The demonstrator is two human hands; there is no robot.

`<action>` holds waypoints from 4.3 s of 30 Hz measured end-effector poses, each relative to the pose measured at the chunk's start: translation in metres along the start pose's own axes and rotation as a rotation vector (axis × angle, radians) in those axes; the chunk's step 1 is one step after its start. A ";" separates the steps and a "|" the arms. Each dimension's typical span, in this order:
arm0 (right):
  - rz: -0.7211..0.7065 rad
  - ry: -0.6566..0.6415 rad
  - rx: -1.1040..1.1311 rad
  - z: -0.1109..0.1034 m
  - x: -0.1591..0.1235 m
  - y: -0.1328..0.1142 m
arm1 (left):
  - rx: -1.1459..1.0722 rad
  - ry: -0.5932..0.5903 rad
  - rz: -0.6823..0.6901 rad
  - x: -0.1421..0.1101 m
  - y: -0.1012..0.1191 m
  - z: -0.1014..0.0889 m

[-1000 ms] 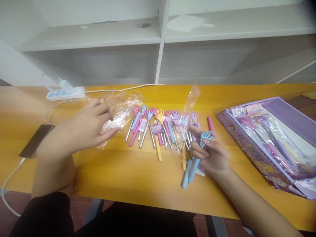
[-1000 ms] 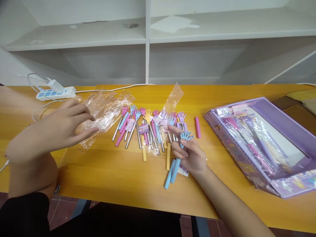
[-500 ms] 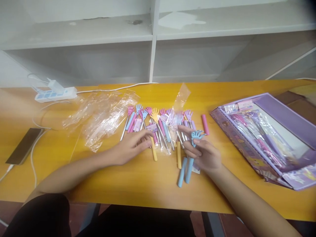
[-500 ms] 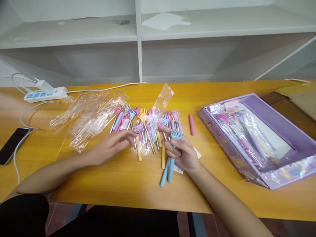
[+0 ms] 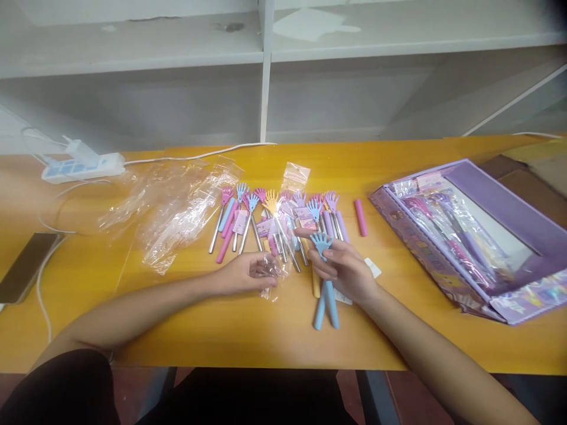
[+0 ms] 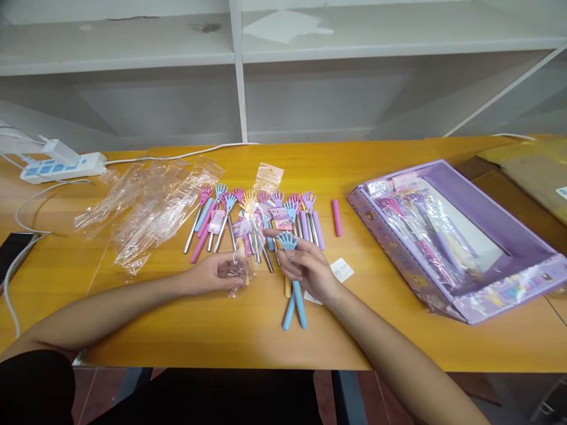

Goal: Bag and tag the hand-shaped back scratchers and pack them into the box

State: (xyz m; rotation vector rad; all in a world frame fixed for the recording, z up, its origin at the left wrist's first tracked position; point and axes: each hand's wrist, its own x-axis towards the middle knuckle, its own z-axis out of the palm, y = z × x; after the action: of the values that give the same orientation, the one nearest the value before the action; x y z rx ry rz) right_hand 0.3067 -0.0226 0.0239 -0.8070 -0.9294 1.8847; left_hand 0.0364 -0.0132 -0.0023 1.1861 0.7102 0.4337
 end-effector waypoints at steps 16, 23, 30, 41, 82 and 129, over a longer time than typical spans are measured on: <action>-0.130 0.214 -0.063 0.042 0.045 -0.011 | 0.004 0.531 0.699 0.012 0.007 -0.024; -0.019 -0.080 -0.273 0.056 0.038 0.010 | 0.045 0.533 0.572 0.011 0.000 -0.024; 0.200 -0.167 -0.086 0.057 0.032 0.022 | 0.114 0.568 0.585 0.011 -0.001 -0.028; 0.278 -0.297 -0.299 0.060 0.024 0.017 | 0.190 0.608 0.687 0.015 -0.006 -0.032; 0.024 0.196 -0.324 0.052 0.043 0.024 | 0.652 0.137 0.528 -0.005 0.001 -0.026; 0.263 -0.003 -0.321 0.039 0.049 0.007 | 0.014 0.275 0.259 -0.006 0.013 -0.034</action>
State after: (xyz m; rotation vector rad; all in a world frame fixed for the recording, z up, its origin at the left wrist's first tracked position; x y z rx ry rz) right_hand 0.2515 0.0076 0.0295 -1.1655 -1.1951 1.9843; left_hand 0.0087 0.0103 0.0053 1.2499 0.7976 0.8214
